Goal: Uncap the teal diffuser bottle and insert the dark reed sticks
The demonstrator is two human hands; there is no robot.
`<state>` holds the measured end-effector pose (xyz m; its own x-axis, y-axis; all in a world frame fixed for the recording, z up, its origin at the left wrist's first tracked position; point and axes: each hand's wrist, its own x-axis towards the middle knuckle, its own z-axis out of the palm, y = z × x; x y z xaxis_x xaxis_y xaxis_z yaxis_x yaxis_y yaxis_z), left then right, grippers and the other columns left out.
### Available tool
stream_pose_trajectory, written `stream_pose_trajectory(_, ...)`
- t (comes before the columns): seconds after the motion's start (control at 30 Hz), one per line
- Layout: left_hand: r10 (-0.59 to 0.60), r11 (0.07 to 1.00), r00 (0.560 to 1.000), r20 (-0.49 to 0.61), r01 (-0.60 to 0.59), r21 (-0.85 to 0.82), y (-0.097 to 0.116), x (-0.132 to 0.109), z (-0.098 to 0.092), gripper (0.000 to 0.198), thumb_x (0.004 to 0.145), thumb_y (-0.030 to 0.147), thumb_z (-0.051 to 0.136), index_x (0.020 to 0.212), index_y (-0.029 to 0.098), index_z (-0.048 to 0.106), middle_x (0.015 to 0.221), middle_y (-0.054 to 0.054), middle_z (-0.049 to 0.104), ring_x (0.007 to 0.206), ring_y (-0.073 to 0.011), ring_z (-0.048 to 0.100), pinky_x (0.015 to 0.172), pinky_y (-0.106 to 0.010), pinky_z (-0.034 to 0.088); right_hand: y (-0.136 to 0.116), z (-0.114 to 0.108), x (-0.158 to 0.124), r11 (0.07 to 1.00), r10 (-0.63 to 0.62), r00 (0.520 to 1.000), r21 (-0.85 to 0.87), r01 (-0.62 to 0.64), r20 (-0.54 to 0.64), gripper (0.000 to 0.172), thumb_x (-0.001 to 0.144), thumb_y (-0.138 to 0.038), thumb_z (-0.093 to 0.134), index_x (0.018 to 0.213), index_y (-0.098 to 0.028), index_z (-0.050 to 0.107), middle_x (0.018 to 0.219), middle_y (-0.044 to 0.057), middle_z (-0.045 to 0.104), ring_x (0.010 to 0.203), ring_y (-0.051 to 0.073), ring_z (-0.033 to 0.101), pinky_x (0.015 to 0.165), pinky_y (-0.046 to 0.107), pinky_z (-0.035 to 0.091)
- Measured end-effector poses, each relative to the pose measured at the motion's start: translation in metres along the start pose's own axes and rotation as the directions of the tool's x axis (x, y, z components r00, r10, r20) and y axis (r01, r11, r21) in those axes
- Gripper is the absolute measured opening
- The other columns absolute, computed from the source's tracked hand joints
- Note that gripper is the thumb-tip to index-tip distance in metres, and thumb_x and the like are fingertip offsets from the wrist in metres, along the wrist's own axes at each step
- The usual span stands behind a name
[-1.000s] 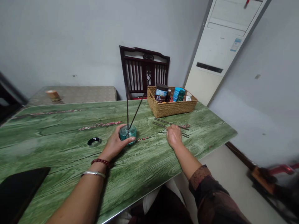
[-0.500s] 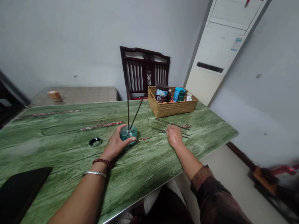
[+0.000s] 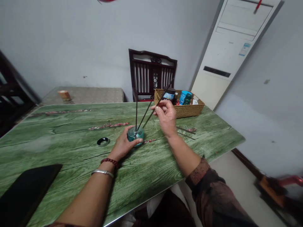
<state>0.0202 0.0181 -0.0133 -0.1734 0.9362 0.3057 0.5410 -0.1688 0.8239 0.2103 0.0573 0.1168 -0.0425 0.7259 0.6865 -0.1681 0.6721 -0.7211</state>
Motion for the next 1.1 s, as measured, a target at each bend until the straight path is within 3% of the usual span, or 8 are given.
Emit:
stream_pose_trajectory(0.3, 0.002, 0.999, 1.0, 0.002, -0.002, -0.037, -0.002, 0.0, 0.001, 0.074, 0.066, 0.047, 0.078, 0.129, 0.021, 0.052, 0.122, -0.012, 0.066, 0.113, -0.0319, 0.064, 0.101, -0.05, 0.048, 0.045, 0.035, -0.011, 0.985, 0.16, 0.986, 0.053, -0.163, 0.045, 0.02, 0.085, -0.037, 0.065, 0.089, -0.023, 0.052, 0.08, -0.001, 0.073, 0.062, 0.011, 0.063, 0.059, 0.023, 0.052)
stream_pose_trajectory(0.53, 0.02, 0.999, 1.0, 0.008, -0.02, -0.028, 0.001, 0.0, -0.001, 0.074, 0.065, 0.049, 0.078, 0.128, 0.019, 0.052, 0.122, -0.012, 0.066, 0.113, -0.0316, 0.064, 0.099, -0.048, 0.05, 0.054, 0.039, -0.026, 0.964, 0.214, 0.962, -0.195, -0.18, 0.17, 0.012, 0.083, -0.032, 0.064, 0.088, -0.022, 0.064, 0.083, 0.001, 0.074, 0.07, 0.015, 0.067, 0.069, 0.028, 0.055)
stream_pose_trajectory(0.6, 0.012, 1.0, 1.0, 0.004, -0.012, -0.016, 0.001, 0.0, 0.0, 0.074, 0.066, 0.05, 0.077, 0.128, 0.02, 0.052, 0.123, -0.011, 0.066, 0.113, -0.0316, 0.064, 0.099, -0.048, 0.05, 0.046, 0.024, -0.03, 0.944, 0.168, 0.968, -0.314, -0.104, 0.184, 0.015, 0.085, -0.032, 0.063, 0.093, -0.022, 0.07, 0.087, 0.001, 0.075, 0.074, 0.016, 0.067, 0.072, 0.028, 0.054)
stream_pose_trajectory(0.7, 0.004, 1.0, 1.0, 0.002, -0.004, -0.019, -0.001, 0.0, 0.0, 0.074, 0.067, 0.051, 0.076, 0.13, 0.021, 0.051, 0.123, -0.011, 0.066, 0.115, -0.0315, 0.064, 0.1, -0.049, 0.049, 0.043, -0.02, -0.032, 0.851, 0.083, 0.987, -0.526, 0.003, 0.14, 0.02, 0.09, -0.032, 0.057, 0.094, -0.021, 0.074, 0.087, 0.002, 0.075, 0.076, 0.017, 0.067, 0.075, 0.029, 0.052)
stream_pose_trajectory(0.8, -0.001, 1.0, 1.0, 0.014, 0.001, -0.022, -0.002, 0.002, 0.001, 0.075, 0.066, 0.053, 0.076, 0.129, 0.021, 0.05, 0.121, -0.012, 0.066, 0.115, -0.0325, 0.063, 0.101, -0.05, 0.048, 0.059, -0.077, -0.036, 0.678, 0.078, 0.995, -0.735, -0.002, 0.069, 0.024, 0.091, -0.027, 0.053, 0.093, -0.019, 0.075, 0.091, 0.006, 0.076, 0.083, 0.02, 0.068, 0.081, 0.03, 0.05)
stream_pose_trajectory(0.9, -0.005, 1.0, 1.0, 0.016, 0.005, -0.013, -0.003, 0.002, 0.0, 0.075, 0.066, 0.054, 0.076, 0.128, 0.02, 0.051, 0.121, -0.012, 0.066, 0.113, -0.0329, 0.064, 0.1, -0.05, 0.049, 0.086, -0.122, -0.046, 0.442, 0.181, 0.983, -0.895, -0.05, 0.034, 0.028, 0.091, -0.02, 0.049, 0.1, -0.017, 0.075, 0.101, 0.011, 0.075, 0.095, 0.024, 0.067, 0.089, 0.033, 0.047)
stream_pose_trajectory(1.0, -0.002, 1.0, 1.0, 0.019, 0.002, -0.013, -0.004, 0.003, 0.001, 0.075, 0.067, 0.055, 0.076, 0.129, 0.021, 0.051, 0.121, -0.012, 0.066, 0.112, -0.032, 0.064, 0.1, -0.05, 0.049, 0.105, -0.141, -0.06, 0.268, 0.277, 0.96, -0.963, -0.04, 0.037, 0.031, 0.093, -0.017, 0.049, 0.11, -0.015, 0.075, 0.108, 0.013, 0.074, 0.104, 0.025, 0.063, 0.096, 0.034, 0.043)
stream_pose_trajectory(1.1, -0.009, 1.0, 1.0, 0.017, 0.009, 0.001, -0.005, 0.004, 0.001, 0.076, 0.067, 0.055, 0.076, 0.13, 0.02, 0.051, 0.122, -0.013, 0.066, 0.112, -0.0318, 0.065, 0.099, -0.049, 0.05, 0.111, -0.141, -0.069, 0.174, 0.345, 0.936, -0.985, 0.014, 0.074, 0.032, 0.095, -0.018, 0.051, 0.119, -0.014, 0.073, 0.116, 0.014, 0.072, 0.109, 0.027, 0.059, 0.1, 0.036, 0.039)
